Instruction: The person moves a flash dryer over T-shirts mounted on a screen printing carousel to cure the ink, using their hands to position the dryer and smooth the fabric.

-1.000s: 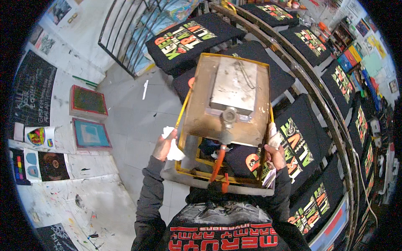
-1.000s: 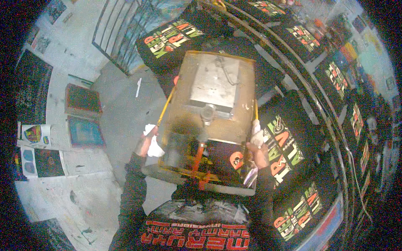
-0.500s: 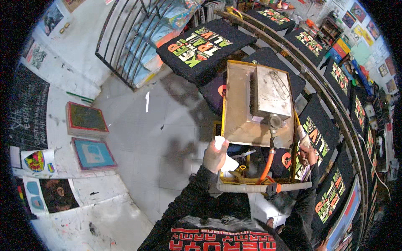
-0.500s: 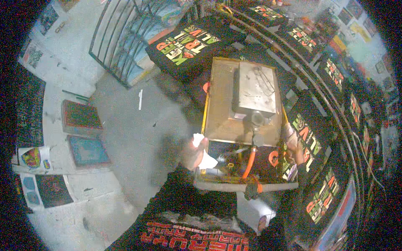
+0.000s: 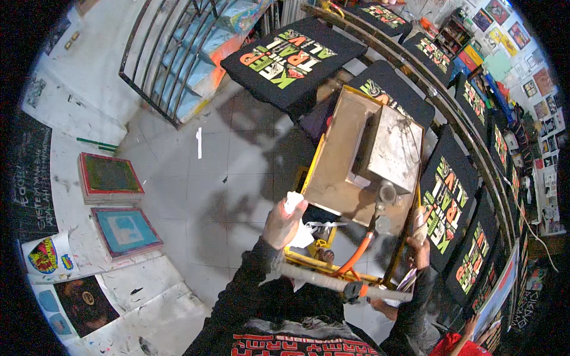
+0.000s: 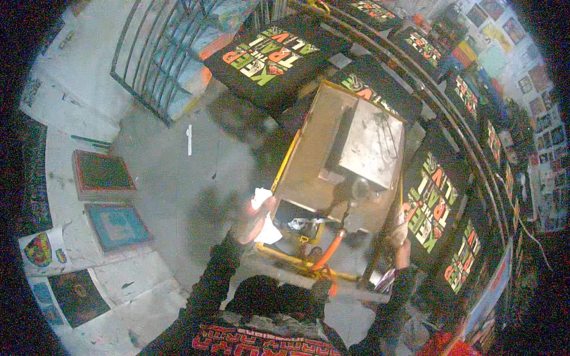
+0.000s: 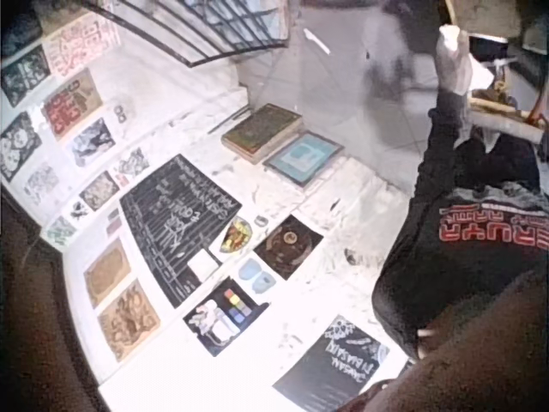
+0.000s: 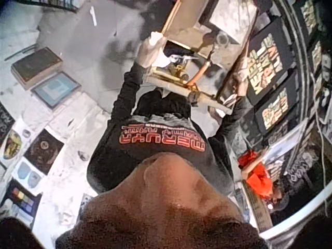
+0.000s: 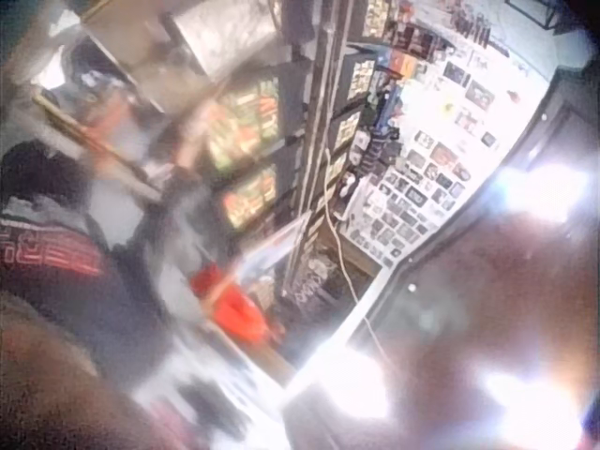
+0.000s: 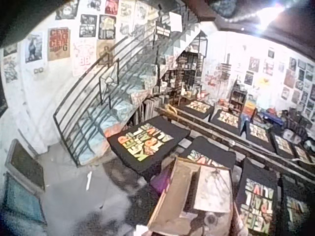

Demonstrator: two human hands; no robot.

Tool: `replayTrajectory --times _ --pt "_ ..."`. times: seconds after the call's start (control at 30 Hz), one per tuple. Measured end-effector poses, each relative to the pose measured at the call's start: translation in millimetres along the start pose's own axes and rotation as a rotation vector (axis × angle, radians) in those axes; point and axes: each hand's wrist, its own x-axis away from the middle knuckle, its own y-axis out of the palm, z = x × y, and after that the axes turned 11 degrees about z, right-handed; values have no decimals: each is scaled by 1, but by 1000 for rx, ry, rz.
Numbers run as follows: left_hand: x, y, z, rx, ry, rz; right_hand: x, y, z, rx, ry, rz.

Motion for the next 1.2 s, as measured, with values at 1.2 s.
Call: replayTrajectory --times 1.2 --pt "-85 -91 67 -143 -228 455 -75 231 -271 310 -218 -482"
